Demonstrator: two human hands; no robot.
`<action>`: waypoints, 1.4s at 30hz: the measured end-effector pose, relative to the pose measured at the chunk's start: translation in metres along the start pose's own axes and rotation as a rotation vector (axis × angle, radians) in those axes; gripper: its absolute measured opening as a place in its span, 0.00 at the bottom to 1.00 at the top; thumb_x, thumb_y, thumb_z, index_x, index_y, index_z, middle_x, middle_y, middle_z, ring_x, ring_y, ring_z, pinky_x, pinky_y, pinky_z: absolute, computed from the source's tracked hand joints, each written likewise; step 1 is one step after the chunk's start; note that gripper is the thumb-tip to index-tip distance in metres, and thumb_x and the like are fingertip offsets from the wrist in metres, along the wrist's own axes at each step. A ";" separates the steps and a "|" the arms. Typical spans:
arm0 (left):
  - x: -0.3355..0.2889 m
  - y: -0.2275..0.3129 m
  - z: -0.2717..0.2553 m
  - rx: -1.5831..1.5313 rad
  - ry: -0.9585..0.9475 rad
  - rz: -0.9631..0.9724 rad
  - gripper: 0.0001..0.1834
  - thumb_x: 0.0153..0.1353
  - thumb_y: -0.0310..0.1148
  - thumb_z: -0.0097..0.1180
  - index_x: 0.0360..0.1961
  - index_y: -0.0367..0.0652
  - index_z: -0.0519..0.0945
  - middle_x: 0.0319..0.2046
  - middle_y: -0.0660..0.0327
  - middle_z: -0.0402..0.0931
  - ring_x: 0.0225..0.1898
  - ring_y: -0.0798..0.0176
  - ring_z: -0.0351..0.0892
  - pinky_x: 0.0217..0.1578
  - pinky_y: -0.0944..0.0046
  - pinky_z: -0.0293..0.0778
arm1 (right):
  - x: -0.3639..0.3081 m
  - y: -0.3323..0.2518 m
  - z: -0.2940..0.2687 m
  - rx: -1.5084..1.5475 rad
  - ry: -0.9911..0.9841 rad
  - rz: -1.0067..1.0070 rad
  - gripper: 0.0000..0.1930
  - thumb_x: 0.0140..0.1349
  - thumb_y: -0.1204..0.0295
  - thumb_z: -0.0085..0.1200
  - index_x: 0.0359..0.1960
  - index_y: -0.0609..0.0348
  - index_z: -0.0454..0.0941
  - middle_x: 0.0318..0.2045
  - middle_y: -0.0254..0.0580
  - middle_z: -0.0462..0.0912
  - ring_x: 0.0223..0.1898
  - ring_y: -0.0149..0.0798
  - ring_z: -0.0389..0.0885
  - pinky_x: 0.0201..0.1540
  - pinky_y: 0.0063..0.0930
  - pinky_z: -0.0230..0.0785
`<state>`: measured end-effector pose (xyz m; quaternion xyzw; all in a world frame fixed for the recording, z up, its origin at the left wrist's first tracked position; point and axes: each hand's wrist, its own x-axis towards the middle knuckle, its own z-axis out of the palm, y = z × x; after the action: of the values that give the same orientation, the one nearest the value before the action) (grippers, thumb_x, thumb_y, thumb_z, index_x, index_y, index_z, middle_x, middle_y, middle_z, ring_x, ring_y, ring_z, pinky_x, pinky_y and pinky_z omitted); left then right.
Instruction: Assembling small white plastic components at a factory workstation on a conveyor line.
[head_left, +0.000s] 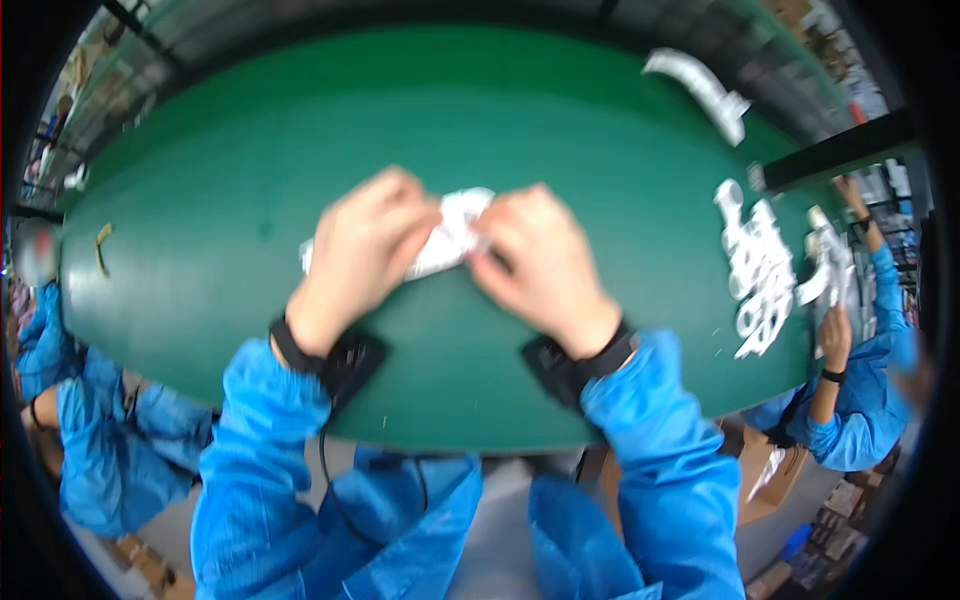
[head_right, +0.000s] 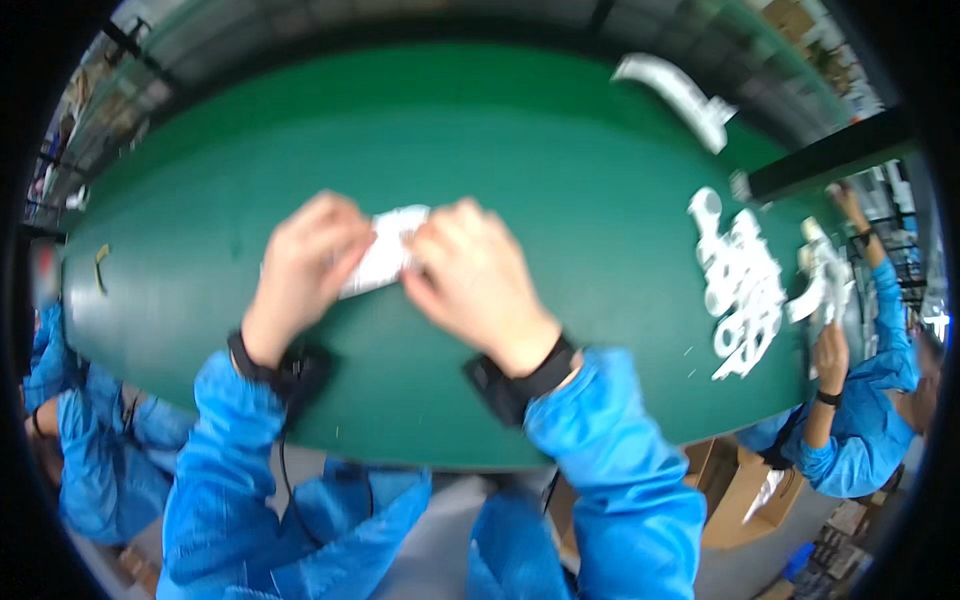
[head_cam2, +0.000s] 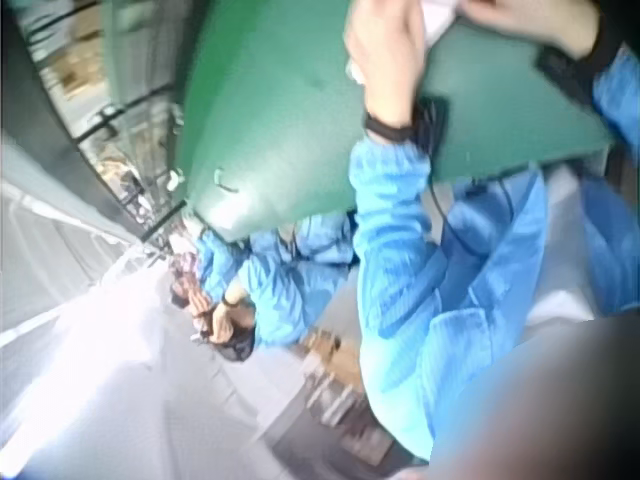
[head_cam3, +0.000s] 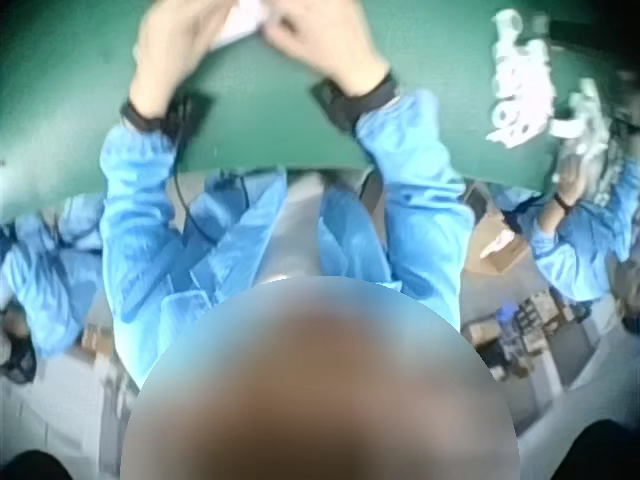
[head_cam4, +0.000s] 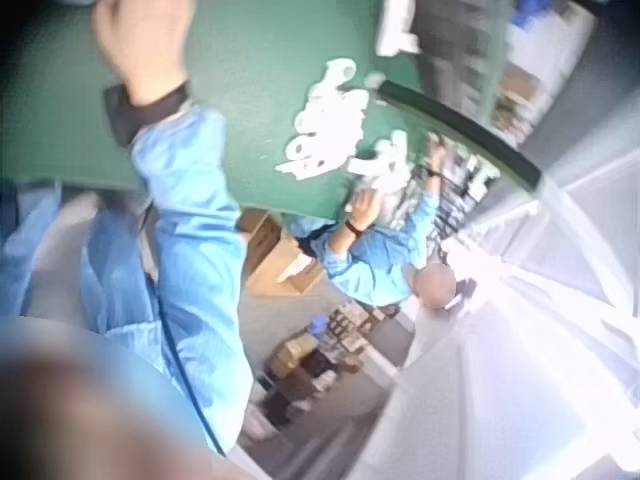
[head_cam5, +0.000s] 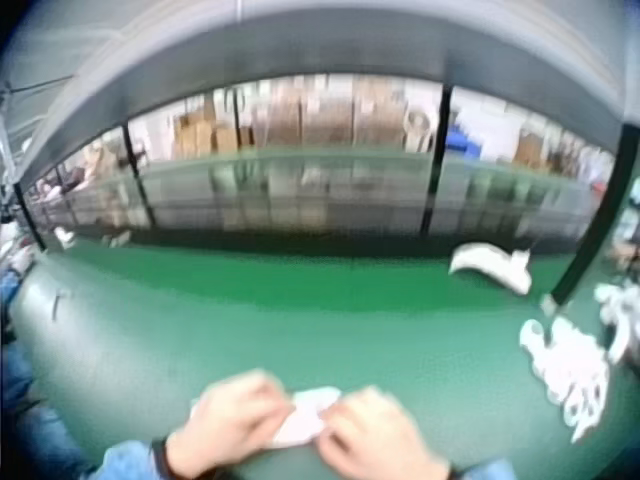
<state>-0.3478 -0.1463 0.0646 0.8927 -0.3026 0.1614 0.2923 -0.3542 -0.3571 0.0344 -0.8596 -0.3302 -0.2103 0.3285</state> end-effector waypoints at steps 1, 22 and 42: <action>-0.005 -0.006 0.006 -0.014 0.006 0.024 0.09 0.48 0.21 0.64 0.33 0.40 0.84 0.31 0.56 0.77 0.32 0.54 0.80 0.32 0.60 0.77 | -0.002 -0.002 0.000 -0.037 -0.045 0.020 0.09 0.50 0.69 0.62 0.33 0.54 0.79 0.33 0.42 0.76 0.39 0.46 0.73 0.39 0.38 0.69; -0.005 0.006 0.013 0.040 -0.117 -0.059 0.14 0.61 0.44 0.56 0.44 0.52 0.84 0.33 0.60 0.81 0.36 0.52 0.82 0.36 0.54 0.78 | 0.324 -0.003 -0.341 -0.748 0.750 -0.184 0.14 0.66 0.64 0.51 0.44 0.63 0.78 0.38 0.60 0.81 0.42 0.62 0.78 0.46 0.44 0.71; 0.003 -0.001 0.014 -0.047 -0.228 -0.032 0.17 0.50 0.33 0.65 0.44 0.42 0.83 0.42 0.54 0.83 0.42 0.48 0.83 0.44 0.57 0.77 | -0.124 0.120 -0.230 -0.265 -0.069 0.842 0.15 0.58 0.68 0.59 0.46 0.58 0.82 0.37 0.43 0.84 0.38 0.38 0.82 0.44 0.29 0.73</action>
<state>-0.3433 -0.1557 0.0546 0.9030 -0.3231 0.0471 0.2793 -0.3888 -0.6399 0.0714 -0.9603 0.0679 -0.0696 0.2614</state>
